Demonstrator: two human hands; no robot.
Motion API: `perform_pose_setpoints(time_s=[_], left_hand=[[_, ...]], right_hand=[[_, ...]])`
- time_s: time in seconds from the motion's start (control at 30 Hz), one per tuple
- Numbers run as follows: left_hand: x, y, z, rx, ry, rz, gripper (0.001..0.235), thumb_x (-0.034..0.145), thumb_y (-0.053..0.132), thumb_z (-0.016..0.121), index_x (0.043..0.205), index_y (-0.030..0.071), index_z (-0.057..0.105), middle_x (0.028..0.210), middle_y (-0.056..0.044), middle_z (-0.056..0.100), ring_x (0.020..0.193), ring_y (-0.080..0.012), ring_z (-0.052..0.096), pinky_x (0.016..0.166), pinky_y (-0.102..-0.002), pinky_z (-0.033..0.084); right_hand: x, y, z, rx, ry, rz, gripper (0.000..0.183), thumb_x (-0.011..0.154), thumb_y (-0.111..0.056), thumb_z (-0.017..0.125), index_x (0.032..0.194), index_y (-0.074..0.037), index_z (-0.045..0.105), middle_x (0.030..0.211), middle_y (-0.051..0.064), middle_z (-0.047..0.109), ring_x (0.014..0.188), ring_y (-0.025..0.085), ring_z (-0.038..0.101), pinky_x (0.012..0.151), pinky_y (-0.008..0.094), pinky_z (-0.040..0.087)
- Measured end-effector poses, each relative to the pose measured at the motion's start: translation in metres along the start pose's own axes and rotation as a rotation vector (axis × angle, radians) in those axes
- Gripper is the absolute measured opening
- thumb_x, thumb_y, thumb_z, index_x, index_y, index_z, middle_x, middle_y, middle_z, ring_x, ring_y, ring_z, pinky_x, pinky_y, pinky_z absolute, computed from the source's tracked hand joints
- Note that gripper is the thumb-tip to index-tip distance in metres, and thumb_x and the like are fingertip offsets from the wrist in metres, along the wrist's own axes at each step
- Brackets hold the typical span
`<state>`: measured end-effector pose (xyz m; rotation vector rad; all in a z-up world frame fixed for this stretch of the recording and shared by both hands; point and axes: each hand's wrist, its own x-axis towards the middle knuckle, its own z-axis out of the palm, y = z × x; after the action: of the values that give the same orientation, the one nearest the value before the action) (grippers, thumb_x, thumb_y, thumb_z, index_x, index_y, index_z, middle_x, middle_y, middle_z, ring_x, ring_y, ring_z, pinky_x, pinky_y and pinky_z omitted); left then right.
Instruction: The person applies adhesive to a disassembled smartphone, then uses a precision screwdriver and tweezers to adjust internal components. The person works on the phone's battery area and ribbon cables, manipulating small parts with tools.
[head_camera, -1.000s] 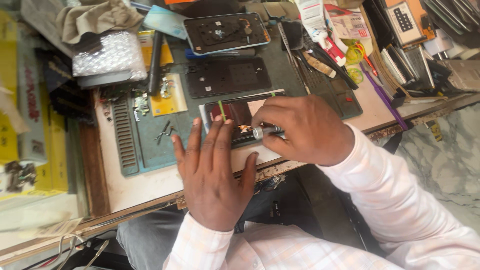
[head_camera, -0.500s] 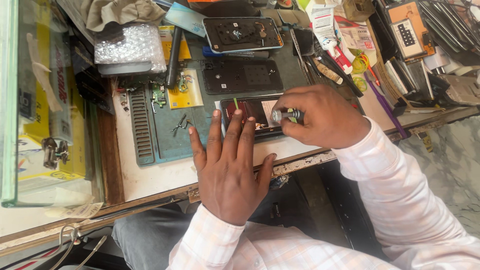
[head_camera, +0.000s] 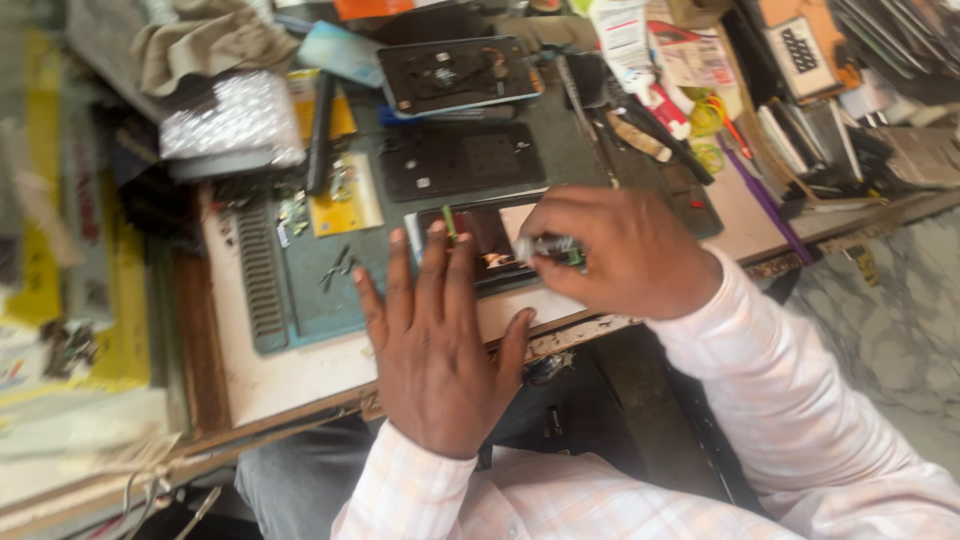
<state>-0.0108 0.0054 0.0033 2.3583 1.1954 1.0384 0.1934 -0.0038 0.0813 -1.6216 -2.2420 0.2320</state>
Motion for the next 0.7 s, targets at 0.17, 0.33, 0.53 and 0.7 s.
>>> perform_pose_setpoints(time_s=[0.17, 0.33, 0.53, 0.7], left_hand=[[0.001, 0.003, 0.0, 0.03, -0.01, -0.004, 0.076, 0.086, 0.044, 0.073, 0.145, 0.002, 0.051, 0.151, -0.02, 0.051, 0.15, -0.0448, 0.031, 0.122, -0.065, 0.011], [0.0, 0.003, 0.0, 0.057, -0.031, -0.004, 0.075, 0.084, 0.043, 0.074, 0.145, 0.003, 0.052, 0.151, -0.018, 0.052, 0.15, -0.0438, 0.031, 0.122, -0.065, 0.01], [0.002, 0.005, 0.003, 0.099, -0.025, -0.028, 0.074, 0.084, 0.044, 0.076, 0.142, 0.004, 0.054, 0.15, -0.016, 0.053, 0.151, -0.0423, 0.031, 0.123, -0.065, 0.01], [0.0, 0.006, 0.001, 0.092, -0.014, -0.018, 0.074, 0.082, 0.043, 0.076, 0.141, 0.003, 0.055, 0.15, -0.017, 0.053, 0.149, -0.0437, 0.033, 0.122, -0.065, 0.012]], right_hand=[[-0.043, 0.01, 0.007, 0.076, 0.15, 0.002, 0.021, 0.093, -0.007, 0.065, 0.114, -0.002, 0.063, 0.105, 0.012, 0.062, 0.088, 0.028, 0.068, 0.076, 0.039, 0.055], [-0.08, 0.044, -0.006, -0.065, 0.215, 0.312, 0.032, 0.09, -0.01, 0.073, 0.121, -0.004, 0.071, 0.105, 0.016, 0.06, 0.077, 0.027, 0.063, 0.065, 0.038, 0.051], [-0.087, 0.076, -0.013, -0.106, 0.294, 0.352, 0.036, 0.087, -0.017, 0.081, 0.121, -0.006, 0.074, 0.1, 0.014, 0.072, 0.085, 0.028, 0.07, 0.076, 0.039, 0.054], [-0.066, 0.076, -0.001, -0.146, 0.342, 0.381, 0.023, 0.089, -0.018, 0.083, 0.108, -0.007, 0.078, 0.101, 0.013, 0.076, 0.085, 0.029, 0.072, 0.072, 0.039, 0.055]])
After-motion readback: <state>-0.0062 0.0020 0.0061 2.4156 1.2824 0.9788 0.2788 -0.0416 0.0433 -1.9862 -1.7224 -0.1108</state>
